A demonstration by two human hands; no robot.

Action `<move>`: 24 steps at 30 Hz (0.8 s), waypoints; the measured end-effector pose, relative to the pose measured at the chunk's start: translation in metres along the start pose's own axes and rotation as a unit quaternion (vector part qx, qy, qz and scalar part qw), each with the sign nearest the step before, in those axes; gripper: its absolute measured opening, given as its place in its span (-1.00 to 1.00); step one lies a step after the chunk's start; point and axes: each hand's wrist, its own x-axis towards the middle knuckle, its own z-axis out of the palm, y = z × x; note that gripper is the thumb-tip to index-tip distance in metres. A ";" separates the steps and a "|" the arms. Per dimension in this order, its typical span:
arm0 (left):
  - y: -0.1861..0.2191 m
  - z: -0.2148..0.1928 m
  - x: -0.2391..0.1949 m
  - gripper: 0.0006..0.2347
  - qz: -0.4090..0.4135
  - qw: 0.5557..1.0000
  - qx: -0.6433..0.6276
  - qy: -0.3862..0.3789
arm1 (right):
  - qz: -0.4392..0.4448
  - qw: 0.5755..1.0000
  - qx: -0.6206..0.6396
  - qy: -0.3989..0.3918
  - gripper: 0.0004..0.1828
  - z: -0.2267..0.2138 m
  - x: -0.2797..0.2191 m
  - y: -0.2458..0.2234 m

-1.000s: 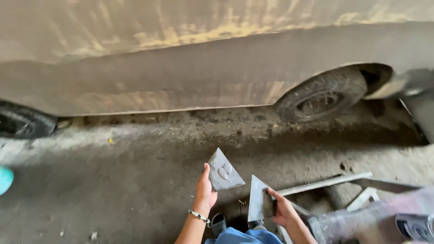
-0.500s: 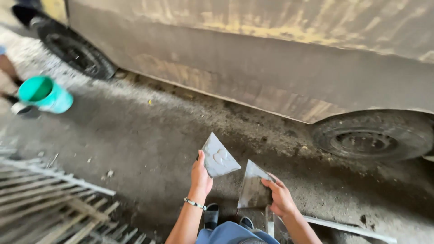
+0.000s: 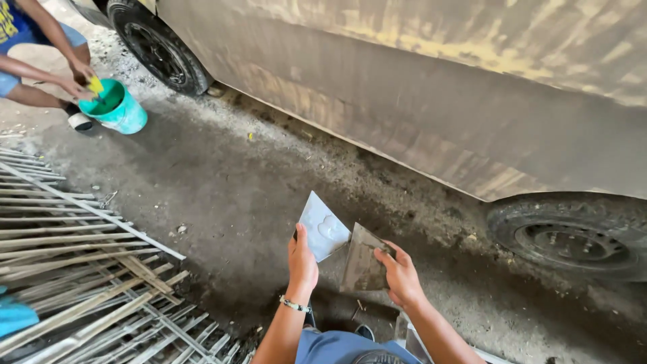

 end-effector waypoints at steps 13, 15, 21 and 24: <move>0.066 0.010 0.028 -0.56 0.142 0.959 0.217 -0.113 | -0.040 0.999 -0.012 -0.014 -0.66 0.080 0.063 0.030; 0.070 0.001 0.041 -0.58 0.142 0.957 0.231 -0.105 | -0.062 0.998 -0.015 -0.008 -0.61 0.096 0.075 0.041; 0.118 -0.018 0.061 -0.61 0.192 0.945 0.233 -0.128 | -0.039 0.999 0.031 -0.020 -0.62 0.152 0.100 0.057; 0.137 -0.032 0.067 -0.62 0.200 0.946 0.230 -0.112 | -0.047 0.997 0.038 -0.057 -0.63 0.177 0.109 0.063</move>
